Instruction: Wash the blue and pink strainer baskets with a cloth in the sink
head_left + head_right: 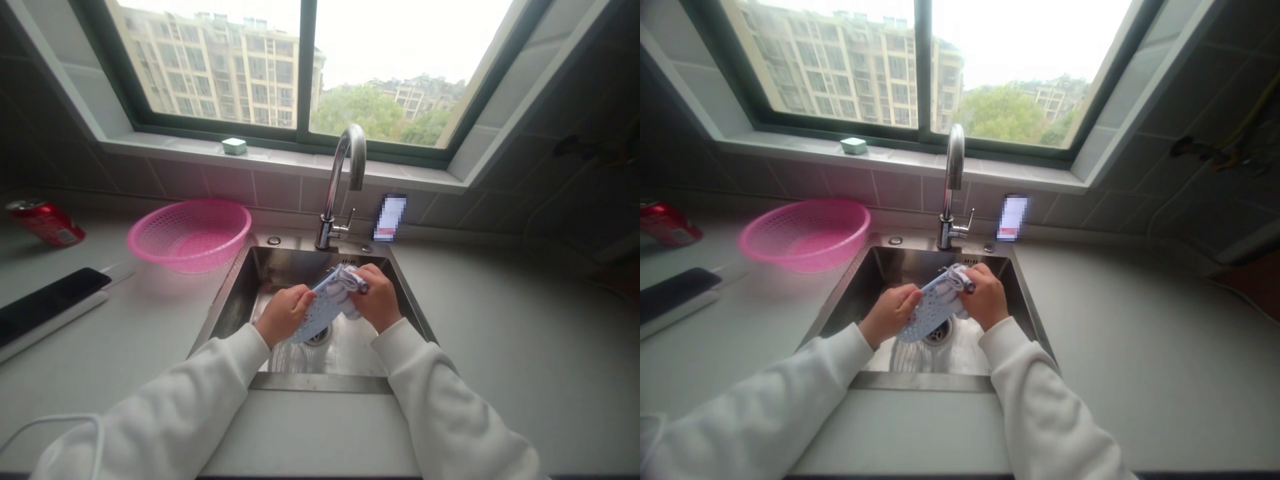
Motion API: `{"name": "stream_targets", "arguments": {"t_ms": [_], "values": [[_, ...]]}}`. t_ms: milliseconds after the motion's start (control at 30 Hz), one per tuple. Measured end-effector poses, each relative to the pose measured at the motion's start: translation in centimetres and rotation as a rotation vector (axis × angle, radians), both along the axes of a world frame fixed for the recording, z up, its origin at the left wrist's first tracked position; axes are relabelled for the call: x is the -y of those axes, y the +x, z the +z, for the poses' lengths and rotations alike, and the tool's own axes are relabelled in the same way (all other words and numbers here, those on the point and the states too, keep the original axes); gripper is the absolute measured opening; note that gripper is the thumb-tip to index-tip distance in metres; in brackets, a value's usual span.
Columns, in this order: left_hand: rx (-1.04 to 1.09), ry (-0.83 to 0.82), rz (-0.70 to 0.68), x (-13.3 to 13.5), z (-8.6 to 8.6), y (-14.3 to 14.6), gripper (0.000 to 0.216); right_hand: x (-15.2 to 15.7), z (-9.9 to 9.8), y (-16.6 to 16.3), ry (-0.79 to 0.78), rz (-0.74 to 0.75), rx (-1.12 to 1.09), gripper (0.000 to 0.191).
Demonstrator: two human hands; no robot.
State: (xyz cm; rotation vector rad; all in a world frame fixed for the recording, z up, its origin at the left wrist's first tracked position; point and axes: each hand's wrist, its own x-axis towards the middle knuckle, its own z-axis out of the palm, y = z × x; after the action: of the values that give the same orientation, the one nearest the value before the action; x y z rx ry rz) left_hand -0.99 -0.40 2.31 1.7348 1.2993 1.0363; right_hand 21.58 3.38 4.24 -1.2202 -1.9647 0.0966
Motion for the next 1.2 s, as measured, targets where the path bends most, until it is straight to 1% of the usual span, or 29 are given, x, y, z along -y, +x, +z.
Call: {"name": "stream_targets", "arguments": {"t_ms": [67, 167, 333, 500, 600, 667, 700, 733, 767, 833, 900, 933, 967, 1000, 1067, 1133, 1167, 1200], "values": [[0.003, -0.018, -0.018, 0.0, 0.0, 0.1, 0.04, -1.1, -0.1, 1.4, -0.024, -0.102, 0.011, 0.024], [0.02, -0.053, -0.05, -0.1, -0.3, 0.2, 0.03, -1.5, -0.2, 2.3, -0.015, -0.156, 0.004, 0.024], [0.064, -0.035, -0.118, -0.5, -0.7, -0.3, 0.023, -1.1, 0.1, 2.4, 0.065, -0.127, -0.066, 0.019], [-0.02, -0.042, -0.17, -0.5, -0.5, -1.3, 0.012, 0.1, 0.6, 1.9, 0.177, -0.074, -0.162, 0.014], [-0.06, 0.003, -0.114, -0.3, -0.4, -1.1, 0.009, 2.0, 0.5, -0.1, 0.206, 0.037, -0.111, 0.016], [-0.056, 0.017, -0.061, -0.1, -0.4, -0.7, 0.01, 3.3, 0.3, -1.5, 0.195, 0.198, 0.012, 0.022], [-0.053, 0.026, -0.037, -0.1, -0.3, -0.6, 0.012, 3.6, 0.1, -2.1, 0.193, 0.255, 0.077, 0.022], [-0.049, 0.034, -0.013, 0.0, -0.2, -0.5, 0.015, 3.7, 0.0, -2.3, 0.188, 0.274, 0.116, 0.022], [-0.047, 0.039, 0.01, 0.1, 0.0, -0.4, 0.019, 3.5, 0.0, -2.3, 0.171, 0.264, 0.124, 0.024], [-0.056, 0.038, 0.055, 0.2, 0.3, -0.5, 0.03, 2.4, 0.0, -1.4, 0.115, 0.14, 0.092, 0.026], [-0.073, 0.031, 0.083, 0.2, 0.4, -0.6, 0.039, 1.1, 0.2, -0.1, 0.047, -0.03, 0.072, 0.018], [-0.078, 0.03, 0.092, 0.2, 0.4, -0.6, 0.041, 0.8, 0.3, 0.3, 0.021, -0.088, 0.068, 0.014], [-0.078, 0.031, 0.099, 0.2, 0.3, -0.6, 0.041, 0.7, 0.4, 0.4, 0.013, -0.118, 0.076, 0.012], [-0.073, 0.032, 0.104, 0.1, 0.2, -0.5, 0.041, 1.0, 0.4, 0.2, 0.023, -0.112, 0.089, 0.011], [-0.043, 0.036, 0.096, 0.1, -0.1, -0.2, 0.038, 2.3, 0.4, -1.1, 0.087, -0.01, 0.134, 0.01], [0.032, 0.037, 0.048, 0.0, -0.3, 0.0, 0.031, 3.7, 0.2, -2.7, 0.131, 0.178, 0.16, 0.008], [0.08, 0.033, 0.016, 0.0, -0.3, 0.0, 0.029, 4.2, 0.1, -3.3, 0.146, 0.244, 0.179, 0.007], [0.123, 0.022, -0.012, 0.0, -0.3, 0.0, 0.028, 4.3, 0.0, -3.5, 0.15, 0.273, 0.187, 0.007]]}}
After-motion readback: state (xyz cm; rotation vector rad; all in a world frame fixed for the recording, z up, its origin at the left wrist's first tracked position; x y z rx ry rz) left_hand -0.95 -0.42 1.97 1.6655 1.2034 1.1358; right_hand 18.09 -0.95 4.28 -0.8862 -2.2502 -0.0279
